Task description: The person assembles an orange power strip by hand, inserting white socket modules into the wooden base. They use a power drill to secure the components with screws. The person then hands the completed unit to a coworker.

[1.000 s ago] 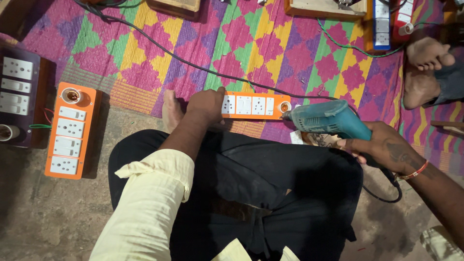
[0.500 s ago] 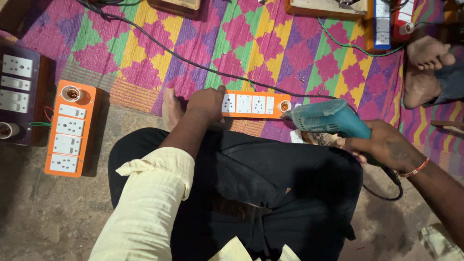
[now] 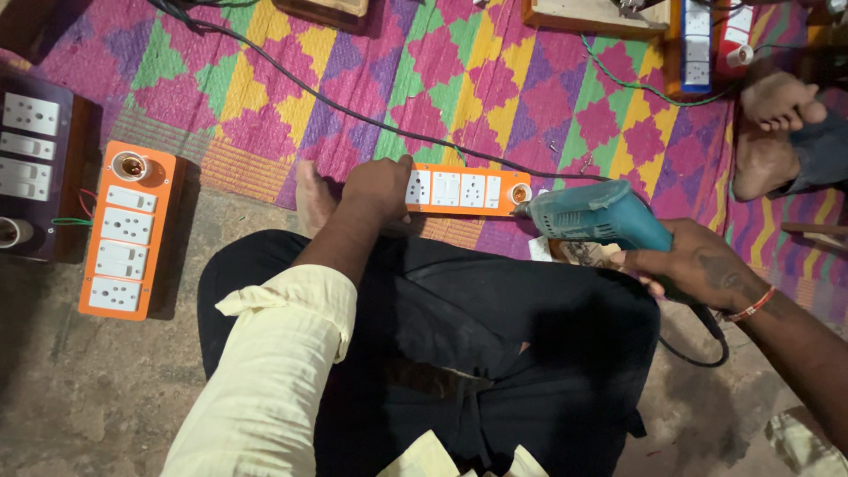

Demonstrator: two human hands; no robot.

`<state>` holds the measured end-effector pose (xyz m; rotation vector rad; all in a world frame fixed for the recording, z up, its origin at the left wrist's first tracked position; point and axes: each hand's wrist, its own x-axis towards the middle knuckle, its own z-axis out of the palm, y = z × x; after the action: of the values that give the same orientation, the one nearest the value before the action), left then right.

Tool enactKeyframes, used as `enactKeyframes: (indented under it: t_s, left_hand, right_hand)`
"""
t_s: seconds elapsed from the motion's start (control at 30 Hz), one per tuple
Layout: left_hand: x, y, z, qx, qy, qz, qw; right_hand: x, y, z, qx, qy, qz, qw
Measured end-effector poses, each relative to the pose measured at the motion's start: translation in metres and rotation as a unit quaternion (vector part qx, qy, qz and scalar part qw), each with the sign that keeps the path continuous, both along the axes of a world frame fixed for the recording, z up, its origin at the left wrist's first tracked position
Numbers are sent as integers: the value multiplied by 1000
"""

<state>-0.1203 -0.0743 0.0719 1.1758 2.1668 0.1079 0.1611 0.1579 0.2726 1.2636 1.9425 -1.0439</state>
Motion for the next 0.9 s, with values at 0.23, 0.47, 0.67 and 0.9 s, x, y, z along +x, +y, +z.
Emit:
enactKeyframes:
  t_s: [0.23, 0.47, 0.67, 0.9]
  left_hand:
    - [1, 0, 0, 6, 3, 0, 1000]
    - [1, 1, 1, -3, 3, 3, 1000]
    - [1, 0, 1, -6, -4, 7, 1000]
    - [0, 0, 3, -12, -6, 6, 1000]
  right_hand:
    - [0, 2, -2, 15, -19, -11, 1000]
    - [6, 4, -9, 26, -18, 0, 1000]
    - [9, 7, -15, 45, -19, 37, 998]
    - [4, 0, -13, 72, -51, 39, 995]
